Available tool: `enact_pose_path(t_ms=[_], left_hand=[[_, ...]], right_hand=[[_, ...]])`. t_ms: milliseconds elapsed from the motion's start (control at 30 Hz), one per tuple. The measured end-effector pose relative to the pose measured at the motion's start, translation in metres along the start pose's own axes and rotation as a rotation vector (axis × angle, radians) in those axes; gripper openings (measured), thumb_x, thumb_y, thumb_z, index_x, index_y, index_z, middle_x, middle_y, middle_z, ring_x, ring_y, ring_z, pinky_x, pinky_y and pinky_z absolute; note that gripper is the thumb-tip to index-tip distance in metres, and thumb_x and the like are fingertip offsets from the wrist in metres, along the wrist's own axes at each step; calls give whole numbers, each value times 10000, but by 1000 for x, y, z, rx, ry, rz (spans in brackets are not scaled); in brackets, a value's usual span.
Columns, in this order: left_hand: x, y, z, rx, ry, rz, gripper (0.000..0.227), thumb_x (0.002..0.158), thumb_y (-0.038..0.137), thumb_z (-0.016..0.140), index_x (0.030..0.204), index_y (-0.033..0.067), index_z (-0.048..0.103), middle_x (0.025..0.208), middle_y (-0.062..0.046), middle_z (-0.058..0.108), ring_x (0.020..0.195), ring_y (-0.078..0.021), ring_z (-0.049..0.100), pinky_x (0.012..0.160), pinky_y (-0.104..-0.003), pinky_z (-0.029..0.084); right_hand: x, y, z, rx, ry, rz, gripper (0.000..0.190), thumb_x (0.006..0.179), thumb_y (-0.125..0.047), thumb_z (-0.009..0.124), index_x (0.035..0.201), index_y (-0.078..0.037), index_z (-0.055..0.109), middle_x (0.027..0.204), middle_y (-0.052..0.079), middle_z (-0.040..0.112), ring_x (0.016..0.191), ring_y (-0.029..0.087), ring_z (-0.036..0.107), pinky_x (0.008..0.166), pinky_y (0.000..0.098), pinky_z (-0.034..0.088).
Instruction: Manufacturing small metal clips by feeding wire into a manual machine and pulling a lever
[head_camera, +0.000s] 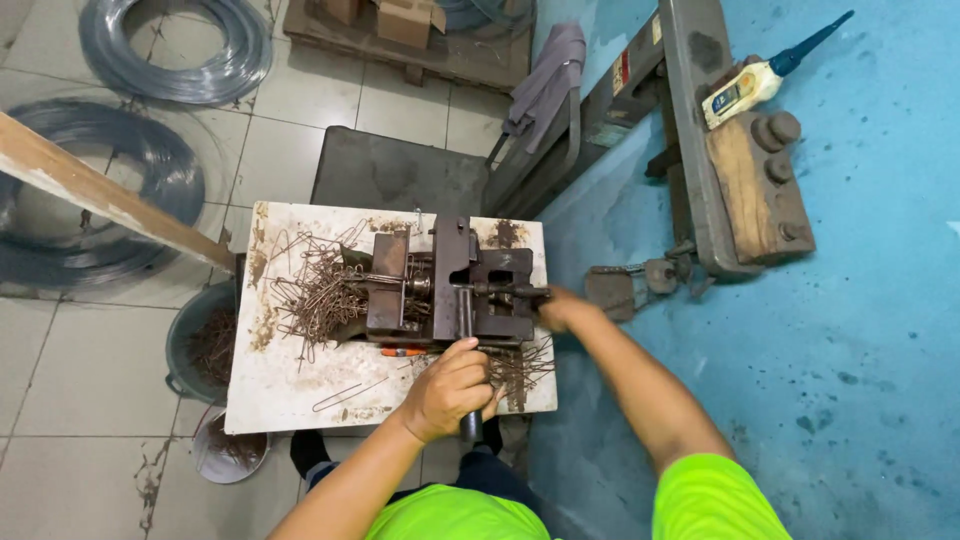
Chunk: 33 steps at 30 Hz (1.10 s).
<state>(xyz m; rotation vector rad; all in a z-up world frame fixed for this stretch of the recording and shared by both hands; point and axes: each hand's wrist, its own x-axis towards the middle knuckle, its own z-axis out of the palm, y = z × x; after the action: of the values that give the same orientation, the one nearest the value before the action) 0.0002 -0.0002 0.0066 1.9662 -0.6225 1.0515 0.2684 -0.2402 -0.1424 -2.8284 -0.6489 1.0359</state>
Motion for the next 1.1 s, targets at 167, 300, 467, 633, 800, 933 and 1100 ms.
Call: enact_pose_path(t_ms=[167,300,467,633,800,933,1100], left_hand=[[-1,4,-1,18,-6,-8,285,888,196,715,642,141,582,715,-7,580,866,-213,678,1055,-440,499],[1,3,0,14,12,-15,272,898,182,695,652,135,588,723,-20,584,867,-228,676,1047,-447,504],[1,2,-1,30,-4,-16,261,886,204,706,658,138,598,724,-17,593,882,-223,684,1057,-447,500],[3,4,-4,9,-10,-20,265,894,212,715,670,129,599,724,-8,600,881,-224,687,1052,-458,508],[-4,2,1,39,-7,-18,271,899,225,699,660,146,599,727,-9,590,889,-220,680,1058,-449,510],[-2,1,1,40,3,-19,267,898,215,698,660,146,601,723,-10,593,877,-222,682,1045,-446,517],[-1,4,-1,36,-10,-20,281,910,207,687,655,134,594,720,-21,594,879,-225,679,1048,-445,506]], right_hand=[[-233,-94,-121,-96,-288,-422,308,888,-323,693,1080,-86,740,998,199,756,1004,400,712,859,491,575],[-305,-137,-253,-17,85,-317,345,853,-231,738,1103,7,751,1067,248,774,1064,406,723,962,506,551],[-82,-78,-235,-279,456,-276,386,902,-366,728,1192,-110,719,1108,155,743,1078,364,688,933,490,541],[-10,-42,-48,-277,67,10,297,922,-287,589,1098,-142,780,1055,134,767,1068,324,719,866,465,602],[-212,-75,-70,-47,-264,-397,387,921,-339,659,1186,-65,722,1105,238,731,1109,422,667,953,521,539],[-305,-101,-167,118,-99,-435,445,929,-343,696,1186,20,702,1127,291,731,1112,460,672,976,536,529],[-268,-104,-233,-47,573,-521,352,915,-232,735,1137,40,706,1072,268,718,1067,437,677,931,493,544]])
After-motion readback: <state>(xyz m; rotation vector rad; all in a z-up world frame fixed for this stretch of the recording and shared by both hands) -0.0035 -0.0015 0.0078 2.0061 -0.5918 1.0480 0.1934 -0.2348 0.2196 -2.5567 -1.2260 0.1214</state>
